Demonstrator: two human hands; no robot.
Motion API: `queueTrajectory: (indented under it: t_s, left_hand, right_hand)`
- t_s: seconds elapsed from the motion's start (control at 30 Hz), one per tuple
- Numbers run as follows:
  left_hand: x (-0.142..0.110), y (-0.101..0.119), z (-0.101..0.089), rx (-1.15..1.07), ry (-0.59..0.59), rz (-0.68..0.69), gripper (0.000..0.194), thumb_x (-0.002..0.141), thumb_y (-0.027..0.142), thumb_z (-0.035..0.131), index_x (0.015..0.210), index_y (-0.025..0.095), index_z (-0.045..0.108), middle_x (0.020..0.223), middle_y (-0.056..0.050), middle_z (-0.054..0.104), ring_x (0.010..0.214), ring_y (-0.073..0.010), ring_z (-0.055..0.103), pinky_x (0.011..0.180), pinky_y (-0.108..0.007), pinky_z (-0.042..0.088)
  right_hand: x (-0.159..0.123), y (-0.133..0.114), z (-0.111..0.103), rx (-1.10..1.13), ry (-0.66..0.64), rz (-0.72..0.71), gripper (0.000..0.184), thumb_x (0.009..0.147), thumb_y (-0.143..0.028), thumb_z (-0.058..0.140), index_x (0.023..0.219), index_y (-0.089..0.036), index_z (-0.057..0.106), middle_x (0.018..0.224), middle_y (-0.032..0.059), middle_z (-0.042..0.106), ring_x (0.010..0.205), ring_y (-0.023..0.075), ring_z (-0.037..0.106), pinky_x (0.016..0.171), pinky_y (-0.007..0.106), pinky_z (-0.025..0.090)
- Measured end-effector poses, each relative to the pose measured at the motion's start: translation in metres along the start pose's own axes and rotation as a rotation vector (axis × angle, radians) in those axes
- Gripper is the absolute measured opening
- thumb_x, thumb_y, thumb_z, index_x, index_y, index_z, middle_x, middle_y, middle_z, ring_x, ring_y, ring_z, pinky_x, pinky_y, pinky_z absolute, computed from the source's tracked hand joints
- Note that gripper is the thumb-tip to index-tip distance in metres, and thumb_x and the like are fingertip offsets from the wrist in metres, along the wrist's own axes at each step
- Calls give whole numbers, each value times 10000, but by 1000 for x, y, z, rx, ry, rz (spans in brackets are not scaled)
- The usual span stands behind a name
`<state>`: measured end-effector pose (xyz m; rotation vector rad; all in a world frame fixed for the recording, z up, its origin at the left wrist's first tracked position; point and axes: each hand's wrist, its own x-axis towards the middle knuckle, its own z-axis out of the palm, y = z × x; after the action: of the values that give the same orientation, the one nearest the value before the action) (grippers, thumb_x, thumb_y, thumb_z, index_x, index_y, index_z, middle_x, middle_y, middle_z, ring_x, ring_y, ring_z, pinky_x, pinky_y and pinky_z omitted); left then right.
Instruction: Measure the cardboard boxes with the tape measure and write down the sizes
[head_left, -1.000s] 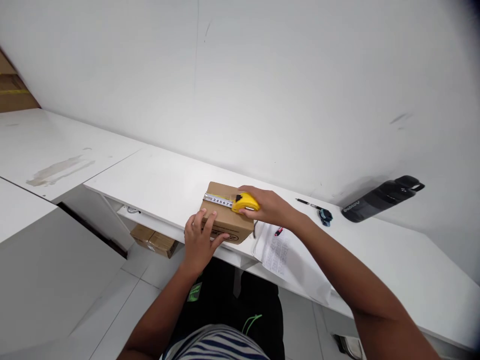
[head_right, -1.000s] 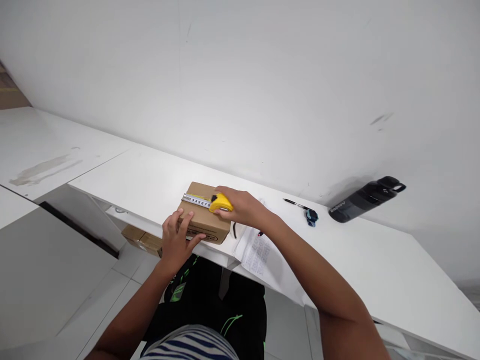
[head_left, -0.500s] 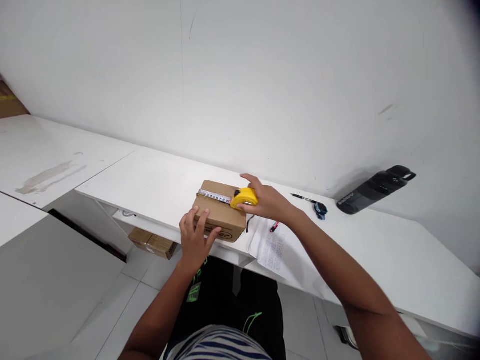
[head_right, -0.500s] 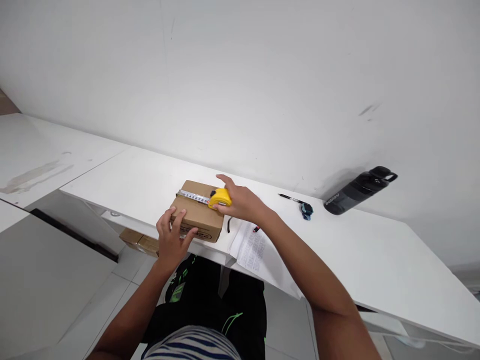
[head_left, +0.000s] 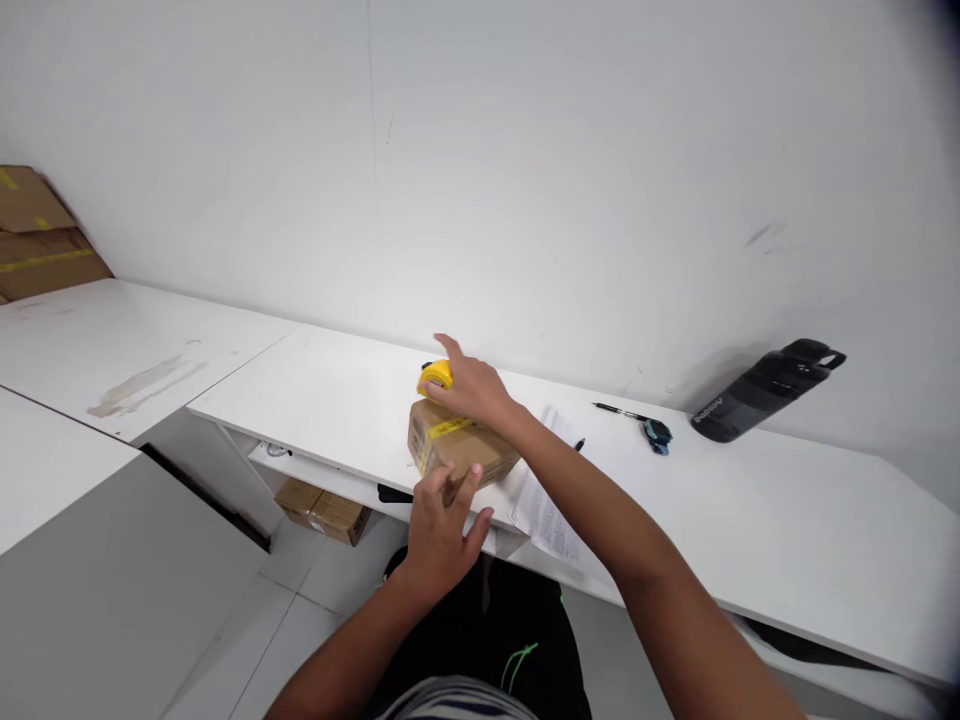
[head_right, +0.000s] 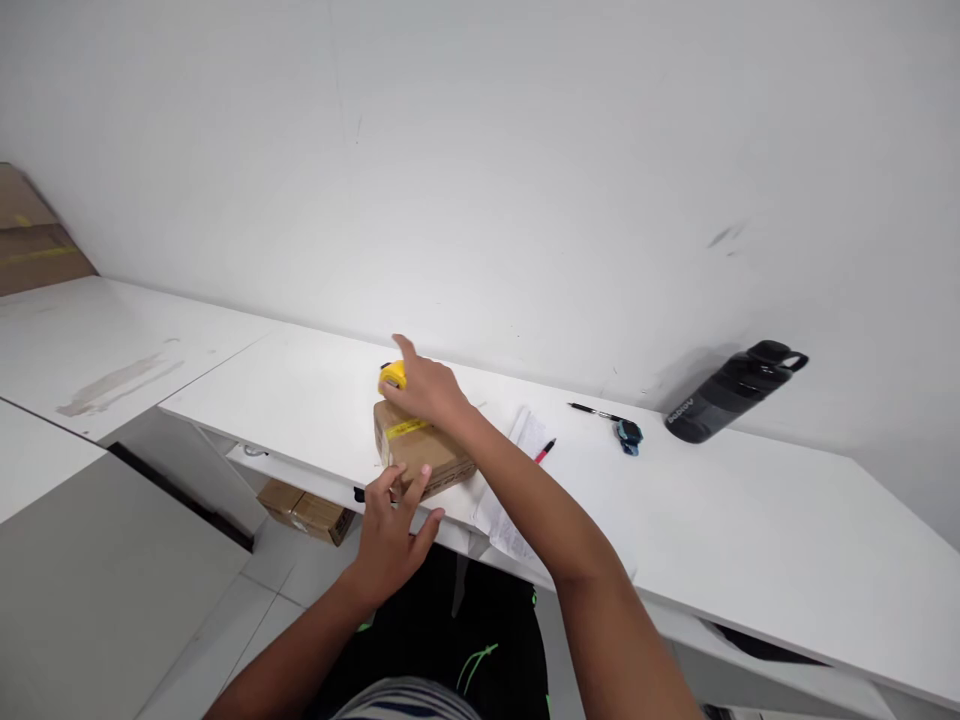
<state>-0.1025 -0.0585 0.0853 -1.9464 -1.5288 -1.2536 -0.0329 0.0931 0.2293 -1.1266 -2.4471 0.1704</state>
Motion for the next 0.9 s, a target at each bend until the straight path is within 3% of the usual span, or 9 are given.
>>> queueTrajectory:
  t_s: [0.07,0.13,0.2,0.3,0.43,0.73,0.9]
  left_hand:
    - [6,-4,3,-84,72,-22,570,865,316,615,1405,242,448,1309,-159,421,1187,-287,486,958,-442,469]
    - [20,-19,11,-162,136,-183,579,868,358,599,1406,236,422,1385,-168,375,1288,-323,415,1022,-505,418]
    - [36,-36,22,-301,95,-398,605,866,396,593,1409,219,396,1431,-168,359,1360,-326,349,1080,-518,363]
    - [51,-49,35,-530,47,-541,544,879,364,559,1378,215,400,1361,-140,443,1302,-264,441,1074,-445,392]
    - [51,-43,40,-532,96,-588,524,836,331,604,1321,211,446,1307,-129,465,1251,-262,474,1073,-438,391]
    - [50,-37,41,-530,99,-597,533,821,325,622,1311,211,445,1302,-120,450,1244,-259,469,1075,-423,389]
    - [53,-35,40,-558,97,-630,532,840,337,611,1329,216,437,1313,-115,442,1251,-249,454,1077,-393,384]
  right_hand:
    - [-6,14,-5,-32,11,74,793,845,-514,524,1497,-164,238,819,64,706,682,247,625,563,287,375]
    - [-9,23,-7,-62,-4,101,810,836,-510,537,1495,-152,232,800,63,704,663,247,621,551,288,371]
    - [-10,25,-5,-85,-17,83,802,841,-492,535,1495,-151,221,822,71,711,676,250,629,550,288,366]
    - [-9,22,-3,-100,-36,48,740,851,-450,519,1470,-143,253,857,85,717,702,254,642,546,284,352]
    - [-21,24,-11,-71,-65,85,667,830,-457,534,1384,-139,341,828,82,706,691,256,636,538,276,343]
    - [-130,52,-34,-33,-51,241,567,803,-458,540,1278,-189,386,806,48,668,573,216,590,502,267,334]
    - [-154,62,-34,8,4,293,565,780,-479,544,1240,-198,377,818,44,647,549,205,572,495,275,361]
